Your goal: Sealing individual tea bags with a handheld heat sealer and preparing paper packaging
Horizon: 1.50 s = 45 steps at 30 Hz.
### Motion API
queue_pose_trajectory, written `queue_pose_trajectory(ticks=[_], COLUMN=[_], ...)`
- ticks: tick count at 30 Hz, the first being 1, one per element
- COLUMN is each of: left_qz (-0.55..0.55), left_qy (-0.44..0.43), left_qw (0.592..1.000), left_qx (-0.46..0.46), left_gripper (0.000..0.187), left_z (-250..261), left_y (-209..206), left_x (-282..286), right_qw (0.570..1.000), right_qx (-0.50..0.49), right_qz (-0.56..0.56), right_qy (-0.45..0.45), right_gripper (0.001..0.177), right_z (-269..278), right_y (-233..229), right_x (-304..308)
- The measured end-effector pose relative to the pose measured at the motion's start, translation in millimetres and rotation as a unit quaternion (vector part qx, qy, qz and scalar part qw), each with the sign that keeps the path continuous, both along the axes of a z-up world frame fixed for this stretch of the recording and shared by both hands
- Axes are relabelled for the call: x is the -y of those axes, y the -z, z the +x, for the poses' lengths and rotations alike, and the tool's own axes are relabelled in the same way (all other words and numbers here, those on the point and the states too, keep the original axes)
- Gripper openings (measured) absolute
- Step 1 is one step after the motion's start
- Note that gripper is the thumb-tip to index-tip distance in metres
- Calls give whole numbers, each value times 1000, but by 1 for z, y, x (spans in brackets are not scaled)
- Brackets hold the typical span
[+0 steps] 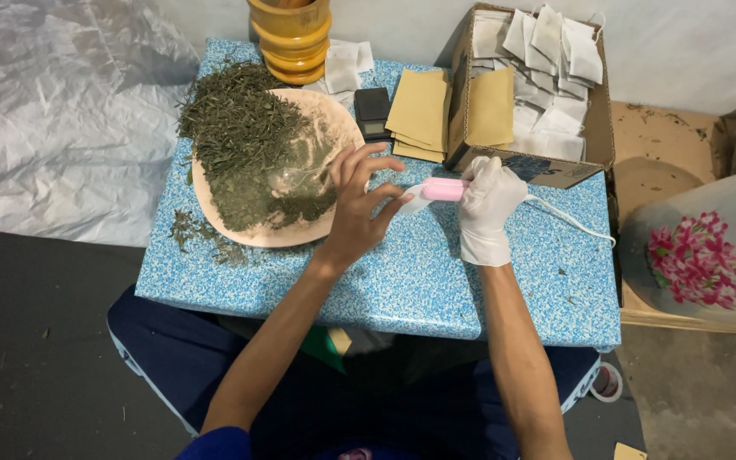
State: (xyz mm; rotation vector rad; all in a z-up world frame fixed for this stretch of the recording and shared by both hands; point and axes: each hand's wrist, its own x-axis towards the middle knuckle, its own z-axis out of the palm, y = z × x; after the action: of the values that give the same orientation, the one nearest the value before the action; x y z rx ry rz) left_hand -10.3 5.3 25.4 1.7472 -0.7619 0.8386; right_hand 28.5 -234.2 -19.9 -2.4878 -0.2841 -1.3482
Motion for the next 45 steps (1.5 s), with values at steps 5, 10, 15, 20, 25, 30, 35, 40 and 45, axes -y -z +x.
queue_pose_trajectory(ticks=[5,10,15,20,25,30,35,40,45], left_qz=[-3,-6,-10,-13,-14,-22,-41,-52,-76], left_qy=[-9,-15,-17,-17,-18,-20,-33,-74,-49], left_qw=[1000,1000,1000,1000,1000,999,998,994,993], left_qx=[-2,-2,-14,-15,-6,-13,-36,-57,-76], left_gripper=[19,19,20,21,20,20,27,29,30], left_z=[3,2,3,1,5,4,12,16,13], left_y=[2,0,0,0,3,4,6,7,3], left_x=[1,0,-4,-7,-6,-7,-19,-39,-33], right_qw=[1000,1000,1000,1000,1000,999,999,984,994], right_qx=[-3,-7,-10,-6,-10,-6,-28,-53,-55], right_qz=[5,9,-10,-9,-8,-21,39,166,94], right_qy=[-4,-3,15,14,22,37,15,-44,-9], right_gripper=[62,62,60,60,62,58,57,50,37], right_z=[2,-2,-2,-2,-4,-3,-6,-7,-22], right_y=[3,-1,2,6,-1,4,9,5,-22], right_x=[5,5,8,8,9,12,23,38,12])
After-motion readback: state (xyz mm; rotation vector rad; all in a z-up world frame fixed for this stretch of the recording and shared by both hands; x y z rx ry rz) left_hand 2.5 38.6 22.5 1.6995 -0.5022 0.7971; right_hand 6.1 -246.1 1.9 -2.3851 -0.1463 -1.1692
